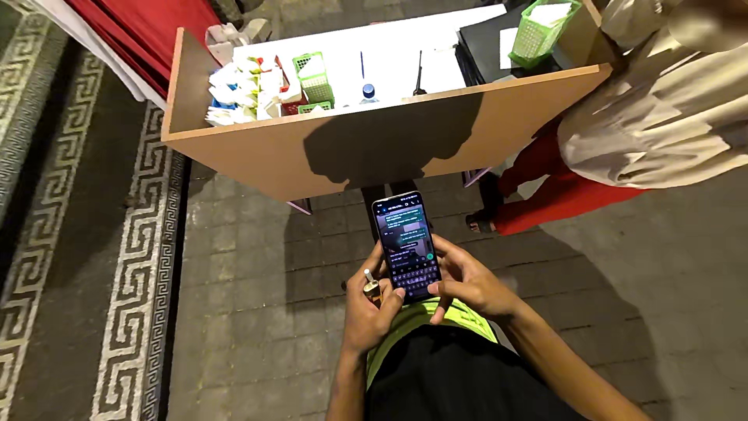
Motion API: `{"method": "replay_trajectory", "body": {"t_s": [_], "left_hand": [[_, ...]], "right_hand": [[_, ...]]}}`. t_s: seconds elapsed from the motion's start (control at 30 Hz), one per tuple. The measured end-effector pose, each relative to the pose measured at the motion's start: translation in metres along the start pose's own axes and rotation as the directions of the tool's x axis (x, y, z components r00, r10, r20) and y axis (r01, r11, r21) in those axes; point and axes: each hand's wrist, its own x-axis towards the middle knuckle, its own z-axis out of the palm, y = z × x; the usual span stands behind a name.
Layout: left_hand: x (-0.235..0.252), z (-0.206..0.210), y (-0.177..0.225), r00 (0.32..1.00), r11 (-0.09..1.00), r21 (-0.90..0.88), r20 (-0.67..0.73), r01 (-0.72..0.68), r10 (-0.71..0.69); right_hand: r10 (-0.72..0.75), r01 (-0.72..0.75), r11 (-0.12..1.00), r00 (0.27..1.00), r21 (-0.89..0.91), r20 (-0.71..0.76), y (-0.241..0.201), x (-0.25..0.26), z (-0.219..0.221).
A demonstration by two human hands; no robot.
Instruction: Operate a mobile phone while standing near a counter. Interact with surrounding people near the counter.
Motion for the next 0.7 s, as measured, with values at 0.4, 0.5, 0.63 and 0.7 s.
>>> {"method": "replay_trajectory", "body": {"t_s": [0.4, 0.5, 0.63, 0.7], "left_hand": [[0.008, 0.004, 0.0, 0.999, 0.999, -0.001, 0.025, 0.032, -0.032], [0.009, 0.003, 0.001, 0.999, 1.0, -0.007, 0.025, 0.029, -0.029], [0.008, -0.001, 0.003, 1.0, 1.0, -0.008, 0.021, 0.017, -0.016], [0.008, -0.003, 0.003, 1.0, 1.0, -0.008, 0.01, 0.006, -0.006]], "right_hand": [[-0.006, 0.005, 1.0, 0.998, -0.016, -0.069, -0.001, -0.002, -0.002], [-0.004, 0.002, 1.0, 0.997, -0.024, -0.072, -0.002, 0.0, 0.0], [0.01, -0.013, 1.0, 0.997, -0.025, -0.08, 0.0, 0.005, 0.002], [0.007, -0.01, 0.999, 0.997, -0.033, -0.074, 0.0, 0.008, 0.003]]}}
